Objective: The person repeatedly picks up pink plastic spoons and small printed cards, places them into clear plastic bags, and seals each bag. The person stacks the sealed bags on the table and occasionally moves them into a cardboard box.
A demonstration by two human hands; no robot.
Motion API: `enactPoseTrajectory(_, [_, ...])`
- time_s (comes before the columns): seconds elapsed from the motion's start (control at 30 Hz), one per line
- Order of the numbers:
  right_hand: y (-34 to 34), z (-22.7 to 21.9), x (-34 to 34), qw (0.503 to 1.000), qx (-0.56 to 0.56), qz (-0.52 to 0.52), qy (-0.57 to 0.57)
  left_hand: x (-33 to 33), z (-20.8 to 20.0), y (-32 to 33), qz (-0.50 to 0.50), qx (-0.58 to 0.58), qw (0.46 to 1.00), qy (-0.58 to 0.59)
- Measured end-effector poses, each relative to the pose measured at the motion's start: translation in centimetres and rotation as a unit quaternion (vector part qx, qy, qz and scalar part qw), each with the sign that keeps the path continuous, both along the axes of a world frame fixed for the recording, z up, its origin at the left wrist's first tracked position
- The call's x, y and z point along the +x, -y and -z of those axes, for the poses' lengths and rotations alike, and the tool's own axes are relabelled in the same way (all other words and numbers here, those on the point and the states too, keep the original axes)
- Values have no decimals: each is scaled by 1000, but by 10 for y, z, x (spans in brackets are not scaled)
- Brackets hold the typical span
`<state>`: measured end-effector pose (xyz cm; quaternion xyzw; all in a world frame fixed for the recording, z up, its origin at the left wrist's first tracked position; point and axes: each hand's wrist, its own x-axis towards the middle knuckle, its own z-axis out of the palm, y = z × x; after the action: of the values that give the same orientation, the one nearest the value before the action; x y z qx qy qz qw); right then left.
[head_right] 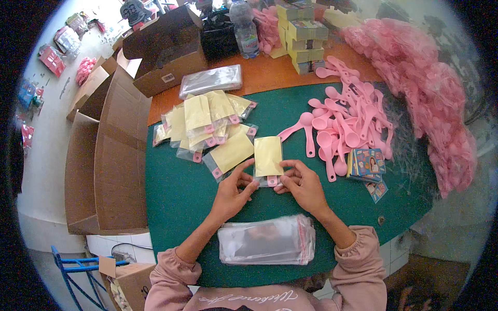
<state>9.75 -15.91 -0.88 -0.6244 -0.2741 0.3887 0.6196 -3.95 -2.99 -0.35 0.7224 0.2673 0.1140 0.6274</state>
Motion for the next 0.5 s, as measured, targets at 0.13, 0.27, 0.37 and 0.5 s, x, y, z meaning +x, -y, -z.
enactPoseTrajectory(0.13, [-6,-11,0,996,-65,32,-59,-4,0,-4,17,64,998,5])
enactPoseTrajectory(0.27, [-10,-28,7,988,-123,-38,-82,-17,-29,-15,138,80,987,-3])
enactPoseTrajectory(0.37, [-12,-22,20,990,-89,-14,-106,-26,-56,-58,99,235,964,71])
enactPoseTrajectory(0.5, [-40,-29,12,991,-63,-22,-115,-50,-45,-179,-164,437,882,65])
